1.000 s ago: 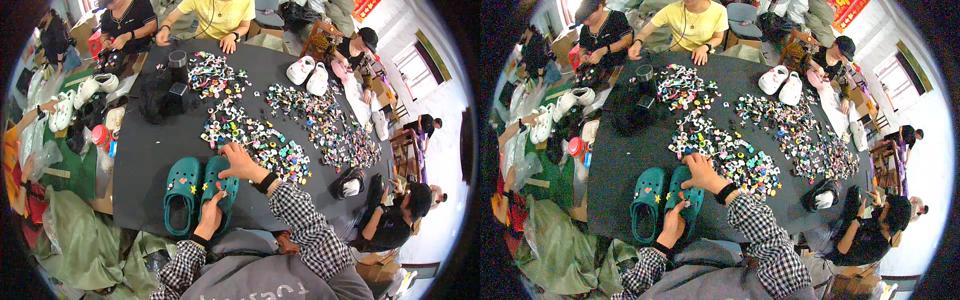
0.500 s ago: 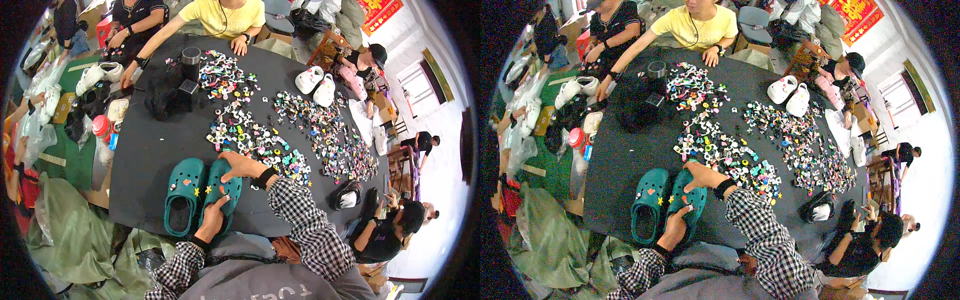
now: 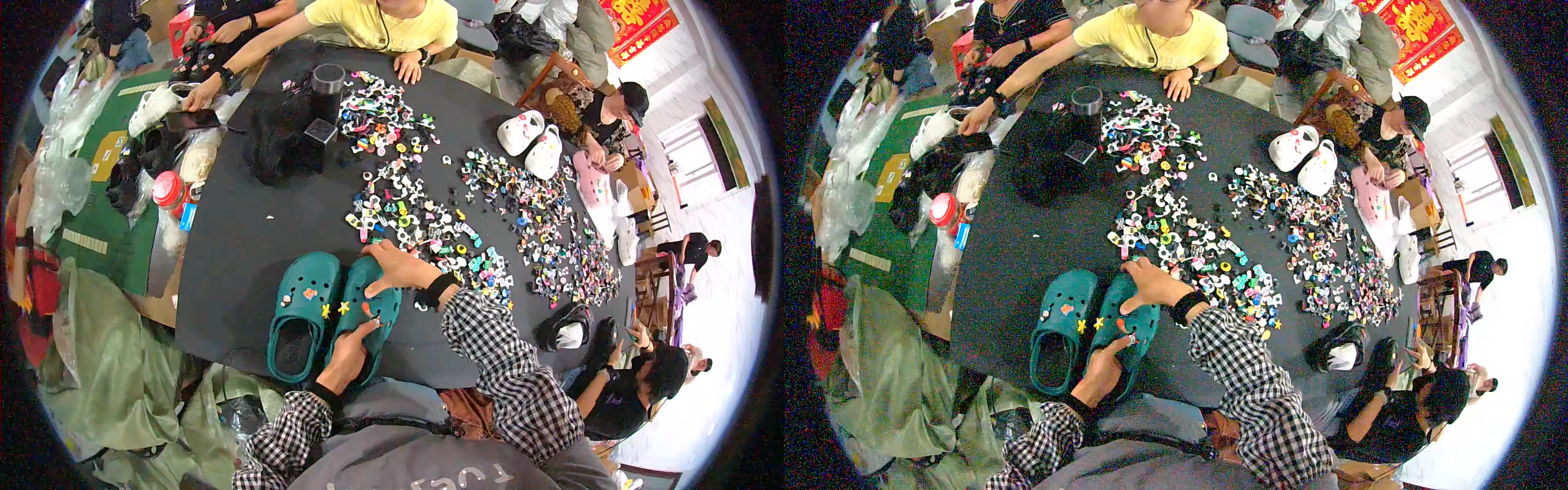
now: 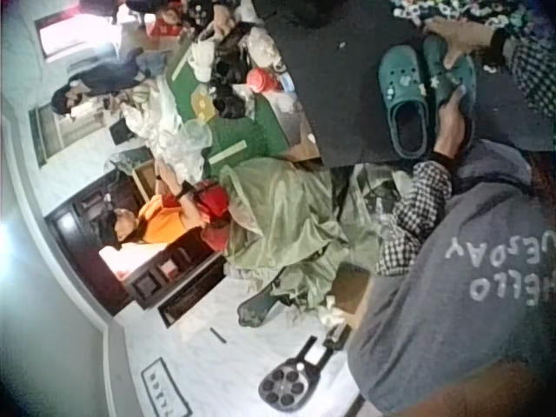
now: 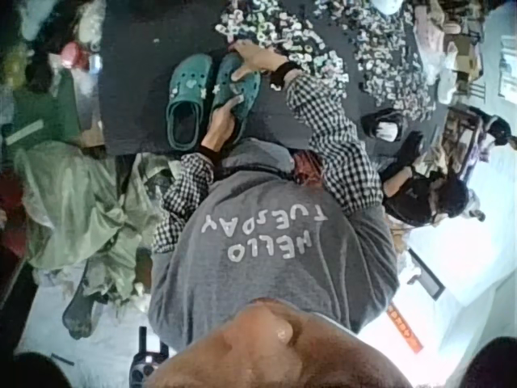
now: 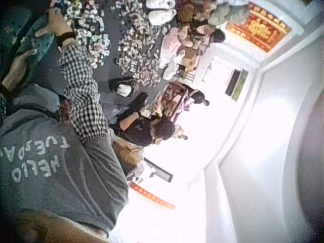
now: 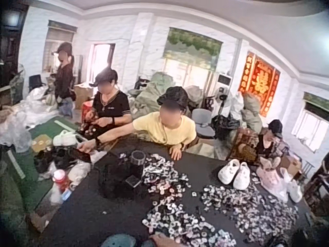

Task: Attaching decorative charms to rubber clog-style shoes.

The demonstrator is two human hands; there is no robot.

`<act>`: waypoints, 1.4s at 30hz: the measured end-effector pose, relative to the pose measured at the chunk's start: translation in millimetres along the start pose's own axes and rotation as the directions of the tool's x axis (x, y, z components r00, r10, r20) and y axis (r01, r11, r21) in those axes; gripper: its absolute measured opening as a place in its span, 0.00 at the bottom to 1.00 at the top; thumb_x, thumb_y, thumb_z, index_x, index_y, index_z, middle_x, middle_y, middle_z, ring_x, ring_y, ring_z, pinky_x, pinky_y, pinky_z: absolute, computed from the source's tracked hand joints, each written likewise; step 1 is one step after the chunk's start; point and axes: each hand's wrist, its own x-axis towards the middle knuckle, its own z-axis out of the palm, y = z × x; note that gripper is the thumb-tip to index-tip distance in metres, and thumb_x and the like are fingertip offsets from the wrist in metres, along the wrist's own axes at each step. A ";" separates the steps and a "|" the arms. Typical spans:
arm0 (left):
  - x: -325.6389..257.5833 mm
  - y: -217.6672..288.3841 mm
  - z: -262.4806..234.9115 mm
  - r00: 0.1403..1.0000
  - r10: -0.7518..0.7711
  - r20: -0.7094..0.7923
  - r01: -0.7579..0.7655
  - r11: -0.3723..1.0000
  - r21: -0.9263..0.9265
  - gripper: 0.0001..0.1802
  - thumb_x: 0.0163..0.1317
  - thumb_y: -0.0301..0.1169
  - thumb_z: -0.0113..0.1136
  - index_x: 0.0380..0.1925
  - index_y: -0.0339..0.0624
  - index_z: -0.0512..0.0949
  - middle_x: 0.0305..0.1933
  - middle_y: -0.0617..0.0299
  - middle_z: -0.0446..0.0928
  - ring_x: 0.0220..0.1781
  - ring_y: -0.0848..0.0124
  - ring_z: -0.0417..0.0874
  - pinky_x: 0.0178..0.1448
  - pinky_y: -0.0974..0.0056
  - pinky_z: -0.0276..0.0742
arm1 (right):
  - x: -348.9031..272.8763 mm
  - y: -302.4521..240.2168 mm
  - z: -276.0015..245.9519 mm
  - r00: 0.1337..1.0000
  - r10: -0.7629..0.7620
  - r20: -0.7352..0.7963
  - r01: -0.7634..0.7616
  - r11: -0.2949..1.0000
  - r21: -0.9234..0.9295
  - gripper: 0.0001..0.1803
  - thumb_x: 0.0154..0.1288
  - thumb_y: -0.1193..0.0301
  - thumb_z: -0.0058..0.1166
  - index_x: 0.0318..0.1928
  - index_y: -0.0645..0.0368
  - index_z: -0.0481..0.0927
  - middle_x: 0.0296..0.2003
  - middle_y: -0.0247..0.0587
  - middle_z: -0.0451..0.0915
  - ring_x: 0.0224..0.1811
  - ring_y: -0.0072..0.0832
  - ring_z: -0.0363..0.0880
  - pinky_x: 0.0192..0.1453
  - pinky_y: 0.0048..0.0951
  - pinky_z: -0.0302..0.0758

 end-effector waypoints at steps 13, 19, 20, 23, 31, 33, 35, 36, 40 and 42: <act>-4.9 4.3 -4.8 0.999 -0.038 -0.013 0.040 0.984 0.172 0.17 0.62 0.37 0.59 0.45 0.37 0.78 0.42 0.65 0.77 0.41 0.77 0.77 0.46 0.72 0.71 | 10.3 -8.4 -4.3 0.978 0.143 0.150 -0.154 0.986 0.066 0.52 0.40 0.55 0.72 0.63 0.63 0.61 0.56 0.55 0.70 0.60 0.46 0.68 0.62 0.39 0.66; -2.7 -4.2 -0.2 0.999 0.039 -0.027 -0.038 0.997 0.061 0.21 0.66 0.39 0.56 0.53 0.37 0.75 0.47 0.66 0.76 0.48 0.78 0.75 0.52 0.72 0.70 | 2.1 -1.5 -3.1 0.994 0.046 0.094 -0.060 0.988 0.145 0.56 0.39 0.45 0.69 0.65 0.63 0.60 0.57 0.60 0.68 0.61 0.50 0.67 0.65 0.41 0.64; -3.1 -4.4 0.5 0.997 0.072 -0.018 -0.072 0.996 0.045 0.22 0.66 0.39 0.55 0.56 0.37 0.73 0.50 0.65 0.76 0.50 0.78 0.74 0.54 0.71 0.69 | -2.3 -2.2 -3.3 0.995 0.053 0.089 -0.066 0.987 0.148 0.56 0.39 0.45 0.69 0.65 0.63 0.60 0.57 0.60 0.68 0.61 0.50 0.67 0.65 0.41 0.64; 0.0 -4.0 -2.4 0.995 0.096 0.041 -0.099 0.993 0.071 0.25 0.67 0.38 0.56 0.60 0.37 0.69 0.54 0.64 0.74 0.55 0.77 0.73 0.59 0.69 0.68 | -19.4 -5.3 -4.9 0.999 0.045 0.016 -0.047 0.980 0.193 0.52 0.46 0.47 0.66 0.65 0.63 0.60 0.59 0.60 0.67 0.63 0.49 0.65 0.66 0.40 0.63; -1.9 -0.5 5.5 0.996 0.092 -0.006 -0.092 0.993 -0.070 0.21 0.68 0.32 0.54 0.59 0.39 0.68 0.57 0.61 0.72 0.56 0.68 0.75 0.60 0.60 0.73 | -77.3 -23.0 2.4 0.866 0.071 -0.496 0.125 0.928 0.352 0.16 0.63 0.73 0.54 0.51 0.60 0.76 0.46 0.44 0.78 0.49 0.33 0.76 0.51 0.33 0.73; -8.3 5.4 13.5 0.996 0.089 -0.027 -0.090 0.995 -0.042 0.20 0.68 0.31 0.52 0.59 0.39 0.68 0.58 0.60 0.72 0.56 0.67 0.75 0.61 0.59 0.73 | -90.0 -22.4 13.9 0.847 0.101 -0.522 0.132 0.911 0.391 0.14 0.62 0.75 0.54 0.49 0.60 0.78 0.43 0.44 0.78 0.41 0.33 0.78 0.45 0.30 0.76; -12.4 9.5 19.4 0.996 0.074 -0.041 -0.074 0.997 -0.008 0.20 0.69 0.31 0.51 0.59 0.40 0.67 0.58 0.58 0.71 0.57 0.67 0.75 0.61 0.59 0.72 | -99.0 -22.5 27.7 0.841 0.116 -0.529 0.127 0.907 0.401 0.14 0.62 0.76 0.53 0.49 0.61 0.78 0.43 0.43 0.79 0.42 0.31 0.79 0.45 0.29 0.76; -0.9 -1.3 6.2 0.988 0.132 0.078 -0.126 0.989 -0.074 0.20 0.69 0.31 0.51 0.59 0.40 0.67 0.58 0.58 0.71 0.57 0.67 0.75 0.61 0.60 0.72 | -100.9 -22.7 35.3 0.845 0.124 -0.521 0.120 0.904 0.410 0.14 0.63 0.76 0.52 0.49 0.62 0.78 0.42 0.42 0.79 0.42 0.29 0.80 0.45 0.28 0.77; -0.9 -9.5 -5.1 0.930 0.306 0.202 -0.327 0.942 0.078 0.19 0.68 0.31 0.52 0.58 0.40 0.68 0.57 0.59 0.72 0.56 0.68 0.75 0.61 0.60 0.72 | -93.4 -37.3 50.5 0.811 0.086 -0.578 0.162 0.917 0.364 0.15 0.61 0.78 0.53 0.50 0.61 0.78 0.45 0.44 0.77 0.47 0.36 0.78 0.49 0.32 0.76; 5.8 -14.2 -14.1 0.920 0.331 0.209 -0.355 0.930 0.093 0.18 0.68 0.32 0.53 0.57 0.42 0.69 0.56 0.62 0.72 0.55 0.70 0.75 0.59 0.61 0.72 | -85.6 -46.0 53.0 0.758 -0.003 -0.653 0.231 0.937 0.264 0.16 0.58 0.77 0.55 0.48 0.59 0.78 0.46 0.46 0.74 0.51 0.43 0.74 0.53 0.35 0.74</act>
